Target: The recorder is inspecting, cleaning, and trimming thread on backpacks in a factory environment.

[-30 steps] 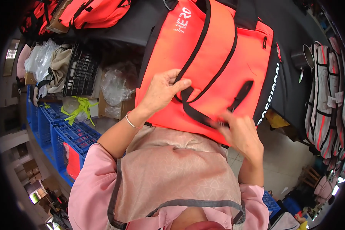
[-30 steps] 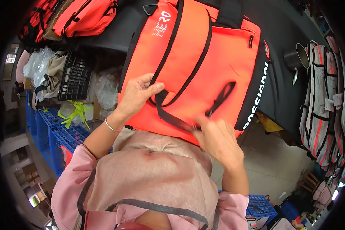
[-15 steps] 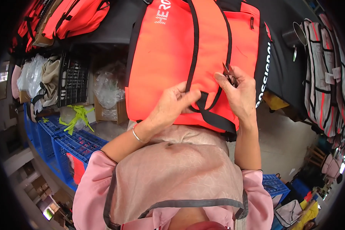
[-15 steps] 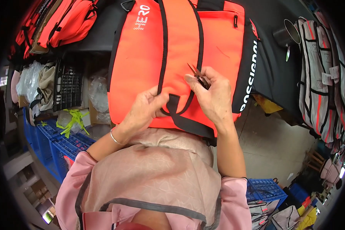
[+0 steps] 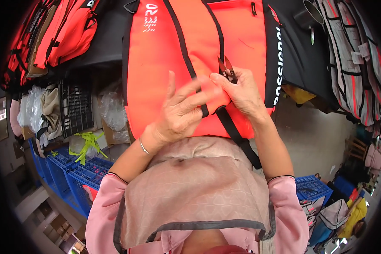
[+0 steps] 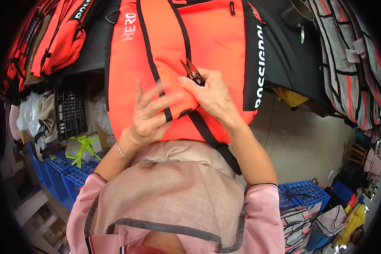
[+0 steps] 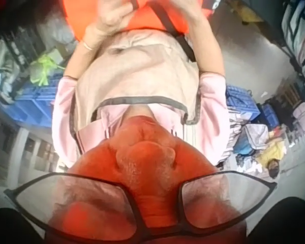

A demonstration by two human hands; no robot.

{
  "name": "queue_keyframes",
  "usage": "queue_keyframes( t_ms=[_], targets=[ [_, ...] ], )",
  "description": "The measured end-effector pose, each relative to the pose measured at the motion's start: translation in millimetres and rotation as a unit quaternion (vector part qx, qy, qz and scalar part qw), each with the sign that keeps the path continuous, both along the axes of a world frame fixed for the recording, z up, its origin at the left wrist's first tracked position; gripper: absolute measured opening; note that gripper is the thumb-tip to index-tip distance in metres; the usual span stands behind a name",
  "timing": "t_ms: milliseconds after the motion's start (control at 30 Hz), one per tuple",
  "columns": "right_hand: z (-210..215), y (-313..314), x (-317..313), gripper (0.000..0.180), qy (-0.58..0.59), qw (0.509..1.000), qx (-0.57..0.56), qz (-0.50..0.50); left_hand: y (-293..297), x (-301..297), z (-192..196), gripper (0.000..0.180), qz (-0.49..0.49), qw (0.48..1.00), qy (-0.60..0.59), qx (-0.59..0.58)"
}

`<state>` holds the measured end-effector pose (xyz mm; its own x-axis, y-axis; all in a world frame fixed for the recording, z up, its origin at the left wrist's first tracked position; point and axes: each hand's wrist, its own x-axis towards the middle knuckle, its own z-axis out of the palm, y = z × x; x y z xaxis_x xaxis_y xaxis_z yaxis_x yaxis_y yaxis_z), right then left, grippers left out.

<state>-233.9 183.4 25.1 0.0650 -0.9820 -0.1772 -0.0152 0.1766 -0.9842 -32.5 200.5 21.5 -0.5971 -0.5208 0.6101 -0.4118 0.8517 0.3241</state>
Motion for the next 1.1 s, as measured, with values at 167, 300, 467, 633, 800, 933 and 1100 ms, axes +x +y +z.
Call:
queue_keyframes(
  t_ms=[167,300,467,633,800,933,1100],
  targets=[
    [-7,18,-9,0.026,0.197,0.980,-0.002,0.013,-8,5,-20,0.011,-0.019,0.999,-0.029,0.008],
    [11,41,-21,0.034,0.239,0.967,-0.068,-0.049,-9,5,-27,0.006,-0.025,1.000,0.000,0.006],
    [24,70,-20,0.031,0.366,0.916,-0.159,-0.049,-10,4,-28,0.007,-0.031,0.999,-0.020,0.014],
    [10,78,-17,0.027,0.493,0.822,-0.284,-0.032,-13,3,-28,0.008,-0.038,0.999,-0.022,0.002],
    [10,78,-14,0.030,0.547,0.783,-0.298,-0.008,-12,1,-30,0.009,-0.031,0.999,-0.010,-0.001],
    [6,76,-14,0.032,0.562,0.761,-0.324,-0.007,-12,2,-33,0.006,-0.028,1.000,-0.014,0.000],
    [6,75,-12,0.032,0.575,0.752,-0.324,0.005,-12,2,-32,0.006,-0.028,1.000,-0.010,0.006]
  ],
)
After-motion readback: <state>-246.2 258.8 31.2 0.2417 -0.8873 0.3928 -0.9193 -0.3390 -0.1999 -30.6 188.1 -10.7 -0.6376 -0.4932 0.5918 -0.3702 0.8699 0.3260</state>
